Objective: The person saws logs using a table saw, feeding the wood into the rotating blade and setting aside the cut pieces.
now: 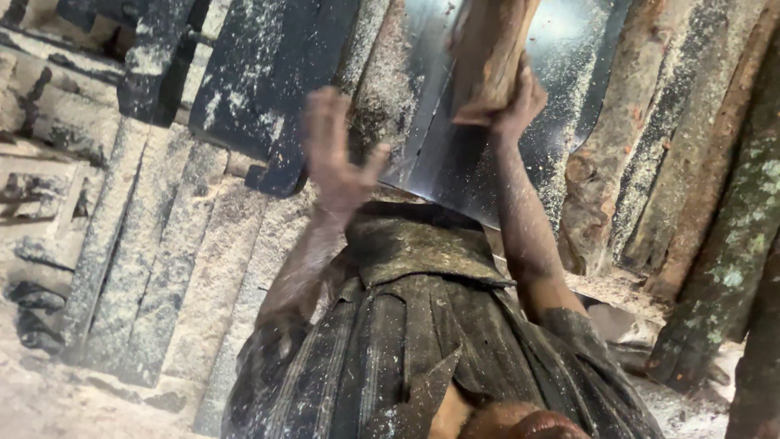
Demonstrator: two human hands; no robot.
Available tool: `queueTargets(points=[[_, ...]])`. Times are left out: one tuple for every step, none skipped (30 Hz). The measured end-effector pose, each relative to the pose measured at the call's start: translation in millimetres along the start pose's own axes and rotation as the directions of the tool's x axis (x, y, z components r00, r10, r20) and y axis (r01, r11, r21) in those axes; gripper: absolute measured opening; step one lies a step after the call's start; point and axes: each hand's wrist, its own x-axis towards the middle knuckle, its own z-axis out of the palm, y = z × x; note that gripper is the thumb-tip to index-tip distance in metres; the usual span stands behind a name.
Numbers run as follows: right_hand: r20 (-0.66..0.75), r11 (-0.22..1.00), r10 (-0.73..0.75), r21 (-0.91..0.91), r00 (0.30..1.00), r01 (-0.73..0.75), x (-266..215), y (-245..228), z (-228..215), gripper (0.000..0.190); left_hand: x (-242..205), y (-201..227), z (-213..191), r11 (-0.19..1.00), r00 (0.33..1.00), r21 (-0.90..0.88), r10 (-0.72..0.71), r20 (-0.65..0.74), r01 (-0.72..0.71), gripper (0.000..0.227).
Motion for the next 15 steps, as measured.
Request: queueTargets(points=[[0.012,1.0,0.0,0.005,1.0,0.0,11.4,14.2,-0.4,0.058,-2.0,-10.4,-26.0,0.968,1.0,0.249,-0.015,0.021,0.009,0.076],[0.002,0.997,-0.006,-0.082,1.0,0.006,23.7,27.8,-1.9,0.055,0.3,-20.1,-47.3,0.911,0.993,0.409,-0.089,0.074,0.052,0.082],[-0.008,0.986,-0.013,-0.166,1.0,0.011,38.3,41.7,-0.3,0.052,2.9,-27.1,-63.3,0.825,0.979,0.559,-0.17,0.114,0.078,0.089],[-0.035,0.985,0.03,-0.169,0.999,-0.036,56.1,55.5,4.7,0.051,6.4,-31.5,-71.3,0.82,0.979,0.565,-0.177,0.103,0.089,0.089],[-0.065,0.981,0.078,-0.173,0.995,-0.088,73.3,68.0,10.1,0.05,10.8,-36.4,-77.5,0.783,0.919,0.589,-0.359,0.165,0.201,0.09],[-0.045,0.994,0.054,-0.091,0.998,-0.058,100.0,74.0,17.4,0.053,12.7,-39.2,-81.1,0.725,0.821,0.619,-0.528,0.217,0.303,0.092],[-0.033,1.0,0.026,-0.012,0.999,-0.026,116.6,71.5,19.3,0.055,13.4,-39.5,-80.3,0.724,0.821,0.62,-0.529,0.214,0.304,0.092],[-0.032,1.0,0.025,-0.009,0.999,-0.026,115.3,70.6,16.5,0.055,13.4,-39.0,-78.9,0.734,0.8,0.602,-0.546,0.248,0.314,0.091],[-0.105,0.998,0.05,0.044,0.993,-0.045,112.0,66.6,18.0,0.057,12.9,-39.0,-81.0,0.741,0.778,0.587,-0.563,0.279,0.326,0.089],[-0.176,0.994,0.076,0.097,0.982,-0.059,106.6,59.8,20.2,0.06,11.4,-37.9,-83.1,0.737,0.778,0.591,-0.565,0.274,0.327,0.089],[-0.174,0.972,0.226,0.105,0.959,-0.21,74.3,57.8,13.0,0.062,12.5,-36.2,-81.8,0.729,0.761,0.586,-0.589,0.272,0.354,0.088],[-0.046,0.987,0.159,-0.018,0.986,-0.16,25.9,47.1,7.5,0.056,14.8,-35.0,-80.9,0.72,0.743,0.58,-0.612,0.271,0.381,0.088],[0.097,0.986,0.103,-0.14,0.99,-0.089,-28.2,25.7,8.4,0.05,15.5,-33.7,-79.4,0.717,0.742,0.578,-0.616,0.264,0.39,0.088],[0.139,0.599,0.452,-0.78,0.881,-0.184,-68.6,5.7,28.2,0.05,17.2,-33.0,-78.5,0.709,0.742,0.598,-0.615,0.266,0.373,0.086],[0.454,0.334,0.191,-0.864,0.87,0.377,-133.2,-22.7,34.9,0.055,16.7,-31.7,-80.6,0.694,0.74,0.624,-0.62,0.263,0.359,0.085]])
